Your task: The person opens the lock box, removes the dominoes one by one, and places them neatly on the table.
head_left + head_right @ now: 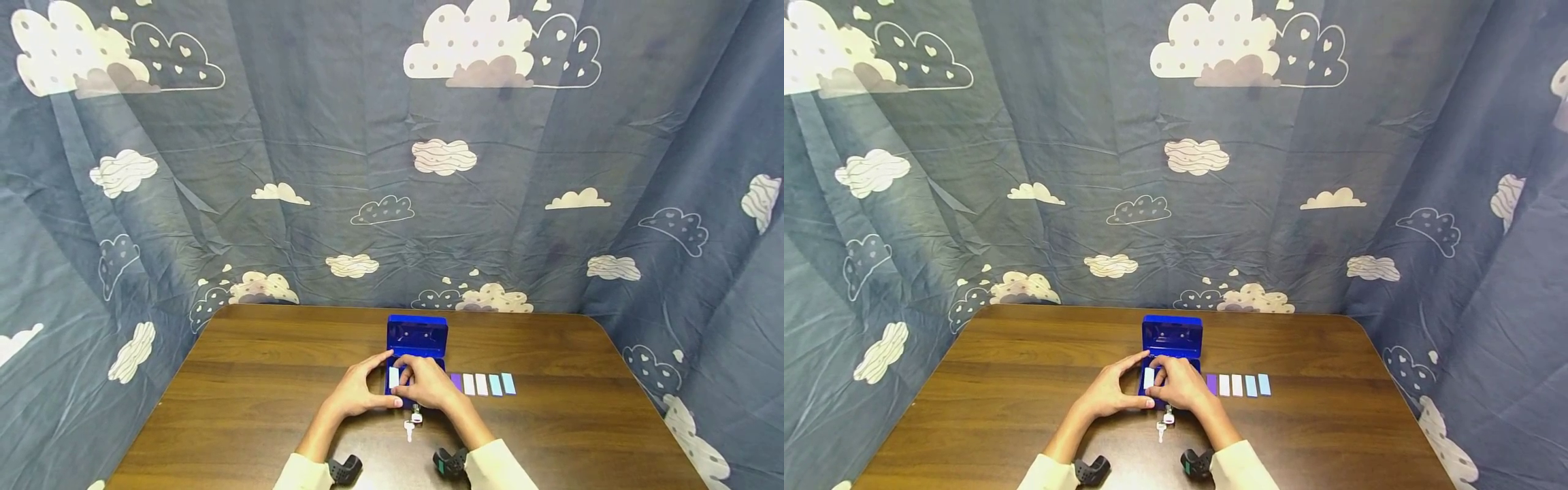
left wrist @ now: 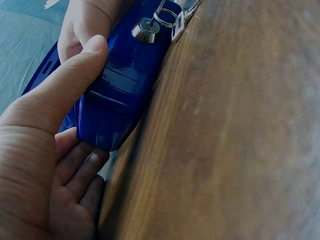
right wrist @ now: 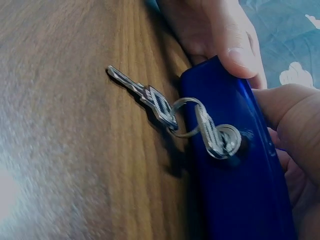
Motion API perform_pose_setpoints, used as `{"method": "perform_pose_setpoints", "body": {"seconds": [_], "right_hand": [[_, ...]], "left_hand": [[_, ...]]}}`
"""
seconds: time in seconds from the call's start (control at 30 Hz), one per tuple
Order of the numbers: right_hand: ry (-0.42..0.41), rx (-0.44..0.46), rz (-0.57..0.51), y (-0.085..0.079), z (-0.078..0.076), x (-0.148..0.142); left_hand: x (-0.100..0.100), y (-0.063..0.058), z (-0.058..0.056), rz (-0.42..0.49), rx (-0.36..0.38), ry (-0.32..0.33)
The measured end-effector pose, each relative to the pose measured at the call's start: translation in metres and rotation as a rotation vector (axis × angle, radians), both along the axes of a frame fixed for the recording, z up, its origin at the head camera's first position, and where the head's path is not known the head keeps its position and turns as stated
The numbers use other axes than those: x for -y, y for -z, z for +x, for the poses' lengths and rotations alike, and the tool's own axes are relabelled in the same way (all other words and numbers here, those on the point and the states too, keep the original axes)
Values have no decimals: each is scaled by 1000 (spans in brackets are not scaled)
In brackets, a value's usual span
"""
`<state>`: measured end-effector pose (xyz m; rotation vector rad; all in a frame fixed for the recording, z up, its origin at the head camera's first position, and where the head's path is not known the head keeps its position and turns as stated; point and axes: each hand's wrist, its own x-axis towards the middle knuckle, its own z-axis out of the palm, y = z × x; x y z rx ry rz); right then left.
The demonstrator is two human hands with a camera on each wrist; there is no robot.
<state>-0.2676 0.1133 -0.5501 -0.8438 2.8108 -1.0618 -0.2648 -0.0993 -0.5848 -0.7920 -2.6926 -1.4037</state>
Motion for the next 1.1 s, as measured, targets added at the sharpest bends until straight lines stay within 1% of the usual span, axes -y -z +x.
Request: {"method": "perform_pose_setpoints", "body": {"seconds": [0.2,0.53,0.83,1.1], "right_hand": [[0,21,-11,-2,1,-2],[25,11,-7,-2,4,-8],[38,10,-42,-6,4,-15],[53,33,-91,-12,6,-23]], "left_hand": [[0,-1,1,2,-2,-1],[0,1,2,3,8,-3],[0,2,1,0,12,-8],[0,1,0,2,6,-6]]}}
